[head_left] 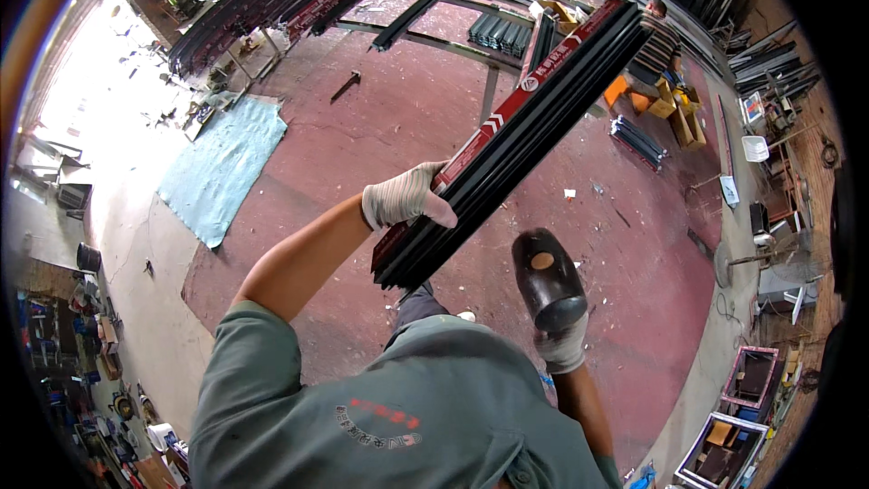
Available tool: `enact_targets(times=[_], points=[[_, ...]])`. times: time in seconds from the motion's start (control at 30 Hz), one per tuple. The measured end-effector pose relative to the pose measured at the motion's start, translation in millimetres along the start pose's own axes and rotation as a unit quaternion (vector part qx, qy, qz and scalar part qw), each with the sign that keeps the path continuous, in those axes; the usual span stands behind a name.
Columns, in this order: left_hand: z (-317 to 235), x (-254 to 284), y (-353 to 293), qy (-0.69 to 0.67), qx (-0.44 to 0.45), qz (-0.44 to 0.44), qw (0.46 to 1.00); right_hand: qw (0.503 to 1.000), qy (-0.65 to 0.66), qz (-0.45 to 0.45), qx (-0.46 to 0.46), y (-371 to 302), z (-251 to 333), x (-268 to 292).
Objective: The person picks up long black metal profiles, uses a rubber mallet to tap them into alignment, and then joins the pieces into a rectangular frame on a jig. The person handles the profiles one at a time and secures the corners by hand.
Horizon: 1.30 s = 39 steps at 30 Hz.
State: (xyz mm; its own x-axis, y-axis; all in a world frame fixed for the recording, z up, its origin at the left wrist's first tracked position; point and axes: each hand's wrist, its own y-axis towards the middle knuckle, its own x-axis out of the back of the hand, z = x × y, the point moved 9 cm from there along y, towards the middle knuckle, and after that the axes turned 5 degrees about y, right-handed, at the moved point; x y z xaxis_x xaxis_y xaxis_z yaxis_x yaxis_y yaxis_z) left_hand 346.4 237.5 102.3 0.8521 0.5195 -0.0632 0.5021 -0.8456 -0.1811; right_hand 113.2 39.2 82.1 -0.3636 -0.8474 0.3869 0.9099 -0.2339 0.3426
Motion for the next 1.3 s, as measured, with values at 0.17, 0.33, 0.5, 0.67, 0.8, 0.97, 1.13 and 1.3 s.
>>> enact_targets(times=[0.17, 0.33, 0.5, 0.67, 0.8, 0.97, 1.13, 1.3], points=[[-9.5, 33.8, 16.9, -0.088, -0.085, 0.057, 0.991, 0.999, 0.022, 0.029, -0.011, -24.5, -29.1, -9.2], [-48.9, 37.8, 14.6, -0.183, -0.123, 0.049, 0.974, 0.999, -0.04, -0.001, -0.024, -34.1, -22.5, -2.8], [-58.6, 51.1, 12.6, -0.199, -0.138, 0.026, 0.97, 0.998, -0.009, -0.019, -0.062, -35.1, -25.6, 0.1], [-56.7, 49.3, 11.2, -0.219, -0.101, 0.007, 0.971, 0.999, -0.031, -0.027, -0.032, -18.0, 0.4, 6.5], [-60.4, 47.2, 4.7, -0.089, -0.064, -0.056, 0.992, 0.995, 0.022, -0.093, 0.011, -16.3, -6.1, 25.1], [-62.0, 11.9, -4.2, -0.001, -0.041, -0.067, 0.997, 0.962, 0.252, -0.081, -0.062, -0.4, -4.3, 28.1], [-61.7, -26.4, -11.3, 0.052, -0.025, -0.026, 0.998, 0.995, -0.051, 0.085, 0.003, 44.1, 61.1, 1.8], [-41.8, -33.0, -6.2, 0.152, -0.031, -0.015, 0.988, 1.0, -0.028, 0.009, 0.004, 42.2, 59.1, 3.0]])
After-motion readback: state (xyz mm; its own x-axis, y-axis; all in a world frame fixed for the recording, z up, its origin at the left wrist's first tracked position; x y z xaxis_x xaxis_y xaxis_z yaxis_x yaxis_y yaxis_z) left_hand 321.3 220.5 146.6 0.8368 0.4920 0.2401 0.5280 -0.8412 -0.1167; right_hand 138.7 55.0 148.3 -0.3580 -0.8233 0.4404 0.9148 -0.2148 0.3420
